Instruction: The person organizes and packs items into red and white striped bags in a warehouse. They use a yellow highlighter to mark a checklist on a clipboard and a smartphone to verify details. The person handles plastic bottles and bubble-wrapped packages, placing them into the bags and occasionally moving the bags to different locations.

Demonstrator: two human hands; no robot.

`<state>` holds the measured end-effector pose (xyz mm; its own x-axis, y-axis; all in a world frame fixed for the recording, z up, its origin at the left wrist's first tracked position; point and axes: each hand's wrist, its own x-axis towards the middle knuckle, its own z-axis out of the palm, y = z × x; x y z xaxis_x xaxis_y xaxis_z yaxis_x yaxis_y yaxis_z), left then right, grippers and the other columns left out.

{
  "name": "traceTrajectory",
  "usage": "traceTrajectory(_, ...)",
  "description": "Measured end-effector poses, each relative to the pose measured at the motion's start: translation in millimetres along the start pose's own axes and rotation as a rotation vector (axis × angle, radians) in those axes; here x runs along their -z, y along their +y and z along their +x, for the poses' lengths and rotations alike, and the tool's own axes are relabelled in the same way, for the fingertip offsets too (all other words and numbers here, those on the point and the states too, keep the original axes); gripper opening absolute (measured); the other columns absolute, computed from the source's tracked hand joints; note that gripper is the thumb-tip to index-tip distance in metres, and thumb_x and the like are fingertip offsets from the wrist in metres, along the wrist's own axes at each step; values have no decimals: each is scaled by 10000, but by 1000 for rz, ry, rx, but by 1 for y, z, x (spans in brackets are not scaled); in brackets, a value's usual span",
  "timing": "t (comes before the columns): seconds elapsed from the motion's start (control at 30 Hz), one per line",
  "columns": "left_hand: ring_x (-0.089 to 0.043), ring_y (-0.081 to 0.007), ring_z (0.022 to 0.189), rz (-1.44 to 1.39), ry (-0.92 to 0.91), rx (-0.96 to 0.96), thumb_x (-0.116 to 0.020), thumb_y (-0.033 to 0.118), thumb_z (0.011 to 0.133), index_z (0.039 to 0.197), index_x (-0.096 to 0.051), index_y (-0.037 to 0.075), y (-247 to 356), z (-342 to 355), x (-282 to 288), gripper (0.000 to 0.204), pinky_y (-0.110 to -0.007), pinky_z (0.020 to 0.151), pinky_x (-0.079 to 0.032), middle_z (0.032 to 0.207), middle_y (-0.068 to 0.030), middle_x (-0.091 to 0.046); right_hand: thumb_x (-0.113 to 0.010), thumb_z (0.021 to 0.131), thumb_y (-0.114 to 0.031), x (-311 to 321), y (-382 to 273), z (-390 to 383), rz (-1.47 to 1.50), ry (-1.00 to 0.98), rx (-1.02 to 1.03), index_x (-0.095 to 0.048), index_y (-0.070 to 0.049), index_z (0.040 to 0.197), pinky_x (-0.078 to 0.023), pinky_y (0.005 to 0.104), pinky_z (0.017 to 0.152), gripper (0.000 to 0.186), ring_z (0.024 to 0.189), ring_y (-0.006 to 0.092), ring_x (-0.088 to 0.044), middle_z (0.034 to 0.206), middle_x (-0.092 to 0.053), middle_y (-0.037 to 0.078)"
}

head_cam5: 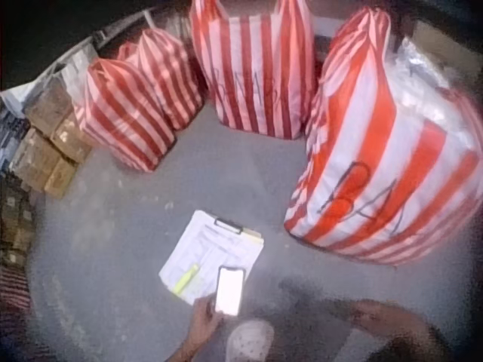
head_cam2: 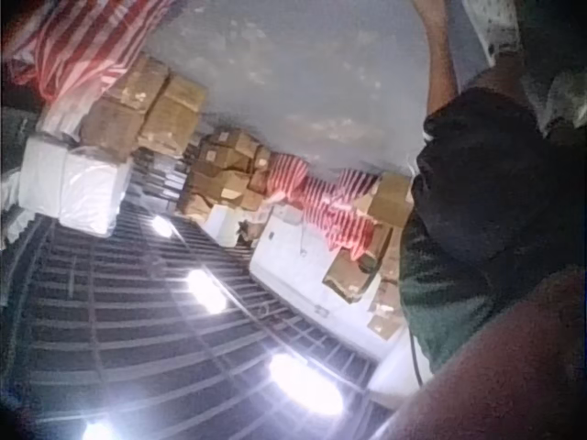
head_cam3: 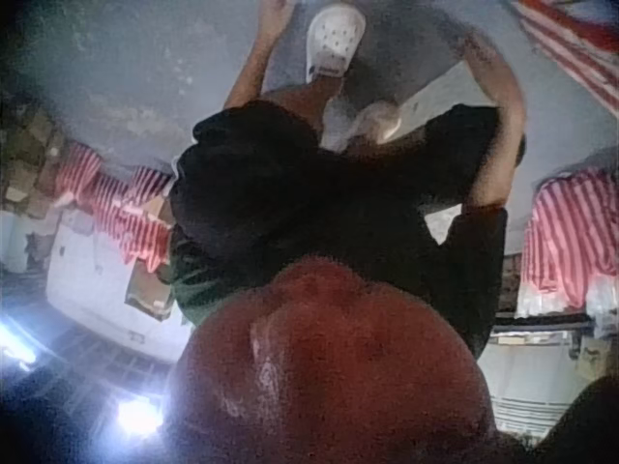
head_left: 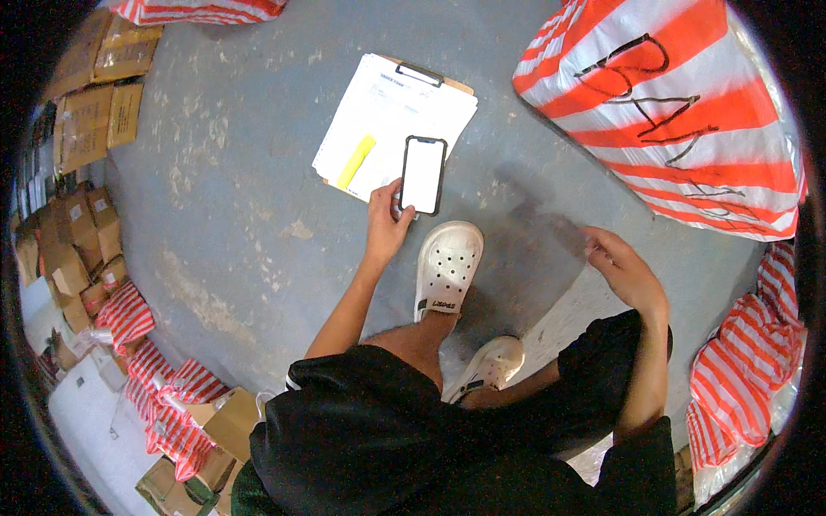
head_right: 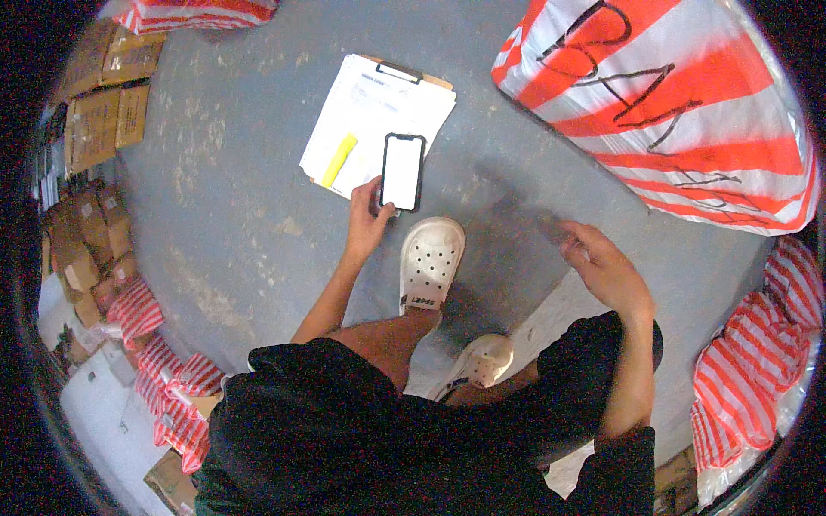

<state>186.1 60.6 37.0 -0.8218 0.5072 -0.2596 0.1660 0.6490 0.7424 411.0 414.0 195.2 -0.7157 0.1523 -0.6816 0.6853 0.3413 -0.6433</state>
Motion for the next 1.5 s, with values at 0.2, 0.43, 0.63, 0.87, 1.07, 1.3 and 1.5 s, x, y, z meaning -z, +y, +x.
traceTrajectory(0.2, -484, -345, 1128, 32, 141, -127, -668, 146, 814, 1339, -498, 19, -7, -12, -14, 567, -446, 1015, -378, 1234, -215, -485, -521, 971, -217, -1, 0, -7, -148, 8, 101, -513, -46, 1381, -414, 377, 1061, 445, 1203, 318, -556, 1294, -588, 185)
traceTrajectory(0.43, -611, -285, 881, -128, -562, -687, -732, 243, 803, 959, -695, 118, 14, -77, -65, 203, -402, 828, -416, 934, -54, -666, -549, 957, -253, 3, -18, 13, -71, -23, 122, -524, -18, 1361, -436, 380, 1024, 468, 1172, 323, -575, 1275, -596, 205)
traceTrajectory(0.63, -612, -233, 849, -152, -659, -835, -711, 175, 841, 790, -695, 136, 34, -84, -64, 66, -416, 818, -413, 798, -40, -641, -566, 965, -300, 0, 22, -1, -93, 23, 97, -536, -16, 1338, -453, 371, 988, 470, 1087, 293, -607, 1237, -609, 196)
traceTrajectory(0.87, -544, -229, 754, -201, -691, -742, -686, 127, 812, 723, -598, 139, 38, -85, -56, 126, -393, 781, -381, 708, -11, -546, -573, 973, -304, 1, -8, -11, -42, 64, 87, -554, -35, 1326, -472, 366, 922, 444, 1020, 280, -616, 1089, -627, 155)
traceTrajectory(1.07, -537, -231, 745, -150, -695, -786, -671, 148, 817, 708, -584, 138, 36, -85, -63, 140, -380, 793, -379, 699, -25, -542, -576, 977, -311, 3, -16, -22, -66, 84, 78, -567, -47, 1310, -469, 367, 936, 425, 1029, 276, -619, 1098, -631, 150)
traceTrajectory(1.3, -533, -236, 747, -143, -692, -783, -657, 172, 812, 700, -578, 146, 36, -85, -63, 140, -384, 810, -385, 690, -26, -527, -581, 976, -320, 6, -10, -31, -51, 95, 20, -561, -40, 1310, -464, 365, 950, 436, 1051, 289, -615, 1133, -627, 162)
traceTrajectory(1.5, -535, -229, 759, -94, -720, -760, -653, 157, 773, 693, -569, 145, 39, -86, -63, 117, -384, 810, -385, 689, -15, -523, -578, 976, -331, 6, -2, -38, -40, 121, 17, -556, -30, 1312, -463, 371, 950, 451, 1049, 302, -613, 1130, -624, 168)
